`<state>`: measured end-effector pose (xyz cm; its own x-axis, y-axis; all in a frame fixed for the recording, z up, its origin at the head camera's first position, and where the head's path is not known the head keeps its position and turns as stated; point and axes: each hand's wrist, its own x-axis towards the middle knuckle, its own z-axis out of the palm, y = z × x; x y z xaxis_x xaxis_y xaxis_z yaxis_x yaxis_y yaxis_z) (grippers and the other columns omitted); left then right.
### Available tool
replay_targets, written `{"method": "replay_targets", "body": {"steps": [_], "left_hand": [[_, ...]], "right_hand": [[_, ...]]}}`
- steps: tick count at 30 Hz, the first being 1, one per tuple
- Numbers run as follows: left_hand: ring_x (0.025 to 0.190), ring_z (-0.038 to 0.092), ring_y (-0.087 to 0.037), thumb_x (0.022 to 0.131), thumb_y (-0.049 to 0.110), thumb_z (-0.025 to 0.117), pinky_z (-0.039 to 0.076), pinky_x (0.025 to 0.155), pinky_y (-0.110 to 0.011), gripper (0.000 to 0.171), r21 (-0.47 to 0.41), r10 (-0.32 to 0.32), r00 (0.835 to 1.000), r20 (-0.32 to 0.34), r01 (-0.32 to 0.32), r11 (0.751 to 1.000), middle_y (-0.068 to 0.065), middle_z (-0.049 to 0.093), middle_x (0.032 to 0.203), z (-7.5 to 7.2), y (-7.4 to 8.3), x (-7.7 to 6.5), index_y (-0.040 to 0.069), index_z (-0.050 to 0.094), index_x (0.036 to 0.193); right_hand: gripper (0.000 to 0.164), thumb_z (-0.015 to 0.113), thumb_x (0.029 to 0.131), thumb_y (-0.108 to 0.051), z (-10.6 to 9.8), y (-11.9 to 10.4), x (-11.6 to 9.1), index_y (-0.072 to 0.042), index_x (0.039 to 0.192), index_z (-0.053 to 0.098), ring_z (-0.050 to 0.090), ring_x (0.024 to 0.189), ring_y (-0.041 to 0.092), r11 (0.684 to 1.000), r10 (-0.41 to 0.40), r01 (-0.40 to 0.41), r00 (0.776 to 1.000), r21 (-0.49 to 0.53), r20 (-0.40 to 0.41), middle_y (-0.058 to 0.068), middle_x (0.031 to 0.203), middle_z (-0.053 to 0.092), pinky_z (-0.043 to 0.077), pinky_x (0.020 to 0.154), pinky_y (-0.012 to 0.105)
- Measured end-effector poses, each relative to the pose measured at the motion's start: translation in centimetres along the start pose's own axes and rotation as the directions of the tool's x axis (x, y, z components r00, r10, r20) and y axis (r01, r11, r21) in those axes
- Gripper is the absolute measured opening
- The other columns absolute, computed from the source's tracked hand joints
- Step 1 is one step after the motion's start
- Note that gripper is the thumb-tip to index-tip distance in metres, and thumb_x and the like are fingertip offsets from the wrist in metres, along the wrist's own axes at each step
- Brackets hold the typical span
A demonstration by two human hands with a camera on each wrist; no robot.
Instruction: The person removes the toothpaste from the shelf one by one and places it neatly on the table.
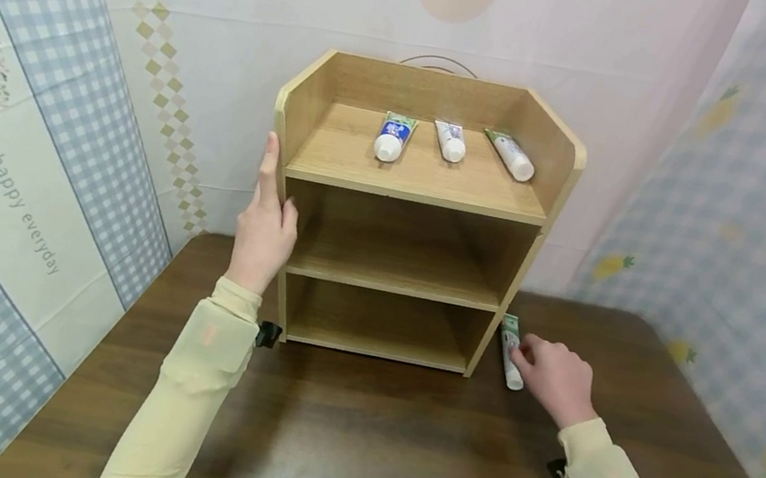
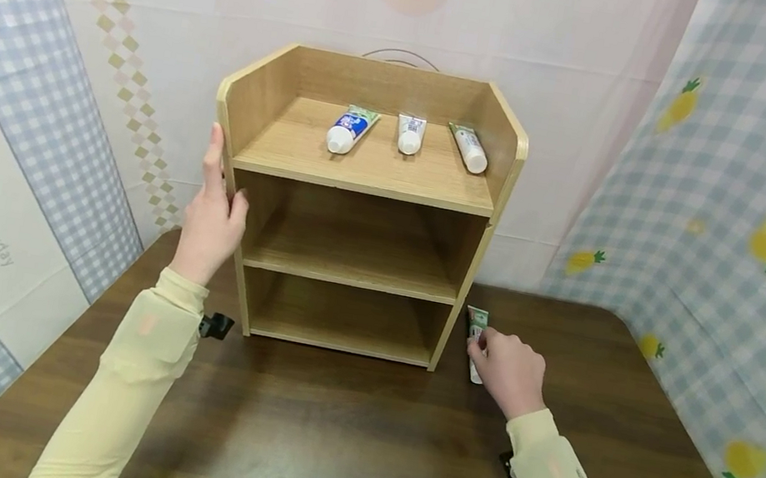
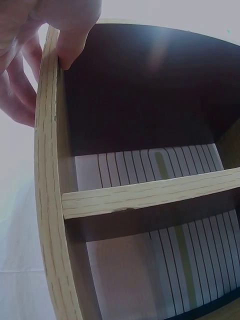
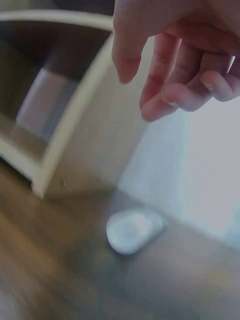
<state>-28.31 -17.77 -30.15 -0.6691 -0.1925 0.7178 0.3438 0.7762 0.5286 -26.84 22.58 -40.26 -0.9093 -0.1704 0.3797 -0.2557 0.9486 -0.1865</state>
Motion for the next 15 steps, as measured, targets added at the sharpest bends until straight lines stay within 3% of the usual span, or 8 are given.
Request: {"method": "replay_targets", "body": {"steps": [8, 15], "left_hand": [[0.049, 0.038, -0.027, 0.094, 0.003, 0.045, 0.034, 0.048, -0.036, 0.079, 0.006, -0.004, 1.000, 0.003, 0.004, 1.000, -0.006, 0.026, 0.161, 0.0, 0.2, 0.0, 0.030, 0.003, 0.155], [0.049, 0.038, -0.027, 0.095, 0.003, 0.045, 0.035, 0.048, -0.037, 0.079, 0.003, -0.011, 1.000, 0.005, 0.011, 1.000, -0.009, 0.027, 0.160, 0.0, 0.2, 0.0, 0.030, 0.003, 0.155]], "right_hand": [[0.022, 0.061, 0.091, -0.026, -2.4, -3.4, -1.2, -0.017, 0.070, 0.062, 0.037, 0.040, 0.014, 0.999, -0.039, 0.042, 0.991, 0.020, -0.130, -0.005, 0.046, 0.046, 0.022, 0.038, 0.030], [0.025, 0.065, 0.088, -0.022, -4.2, -6.0, -0.7, -0.020, 0.064, 0.058, 0.033, 0.040, 0.008, 0.988, -0.140, 0.151, 0.955, 0.021, -0.262, -0.008, 0.044, 0.042, 0.021, 0.038, 0.027]]}}
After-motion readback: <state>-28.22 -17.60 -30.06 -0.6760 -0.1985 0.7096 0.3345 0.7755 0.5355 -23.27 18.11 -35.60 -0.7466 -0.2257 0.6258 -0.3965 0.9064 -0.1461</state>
